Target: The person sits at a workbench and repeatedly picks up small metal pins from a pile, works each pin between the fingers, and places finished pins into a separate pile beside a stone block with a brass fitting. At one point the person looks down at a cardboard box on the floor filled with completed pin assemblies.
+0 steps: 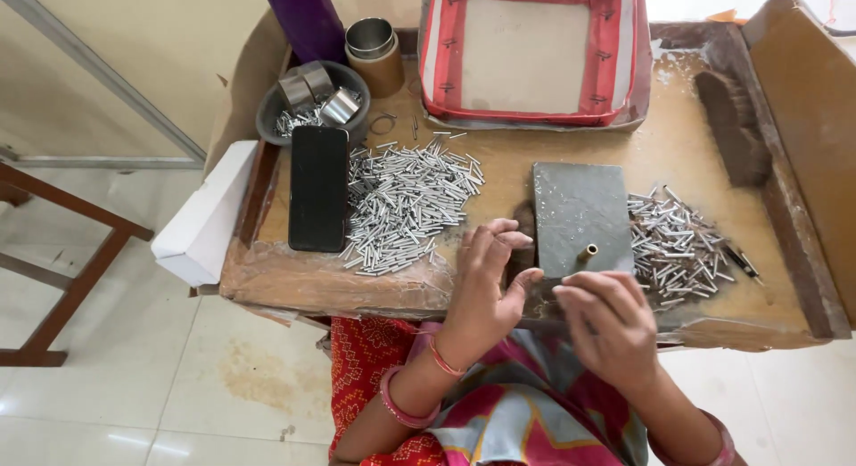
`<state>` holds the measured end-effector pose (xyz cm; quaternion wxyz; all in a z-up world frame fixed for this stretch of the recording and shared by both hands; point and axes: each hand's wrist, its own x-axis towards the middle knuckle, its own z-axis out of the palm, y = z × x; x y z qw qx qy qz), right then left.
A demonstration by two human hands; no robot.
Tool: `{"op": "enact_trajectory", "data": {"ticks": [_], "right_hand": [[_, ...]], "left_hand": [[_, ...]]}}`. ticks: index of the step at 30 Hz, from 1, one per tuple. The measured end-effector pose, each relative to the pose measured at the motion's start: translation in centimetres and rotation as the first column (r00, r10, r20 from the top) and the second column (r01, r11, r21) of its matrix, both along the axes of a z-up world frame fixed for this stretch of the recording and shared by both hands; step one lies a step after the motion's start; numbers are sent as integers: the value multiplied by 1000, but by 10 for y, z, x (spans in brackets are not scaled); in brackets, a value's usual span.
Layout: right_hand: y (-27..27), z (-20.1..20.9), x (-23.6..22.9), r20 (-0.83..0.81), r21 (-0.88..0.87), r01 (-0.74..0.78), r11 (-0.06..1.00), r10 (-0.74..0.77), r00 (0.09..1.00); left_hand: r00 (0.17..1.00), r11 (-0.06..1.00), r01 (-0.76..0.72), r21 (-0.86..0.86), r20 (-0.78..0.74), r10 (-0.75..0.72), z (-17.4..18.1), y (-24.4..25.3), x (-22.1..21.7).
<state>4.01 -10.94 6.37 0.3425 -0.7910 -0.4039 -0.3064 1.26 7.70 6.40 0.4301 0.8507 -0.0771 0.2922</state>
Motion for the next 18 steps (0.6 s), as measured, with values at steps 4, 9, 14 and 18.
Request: {"op": "enact_trajectory", "data": {"ticks": [4, 9, 14, 18], "right_hand": [[24, 4, 0, -29, -129, -87, 988, 84, 996], [40, 8, 0, 10, -317, 135, 939, -139, 990], [41, 1, 6, 6, -354, 140, 925, -147, 989], [40, 5, 10, -11, -339, 96, 936, -106, 994]], "left_hand": [[980, 825, 181, -535, 25, -199, -10, -24, -6], [913, 394, 366, -843, 242, -330, -6, -35, -8], [941, 622, 324, -713, 175, -289, -3, -13, -13], [992, 974, 122, -192, 1, -124, 7, 14, -17]]}}
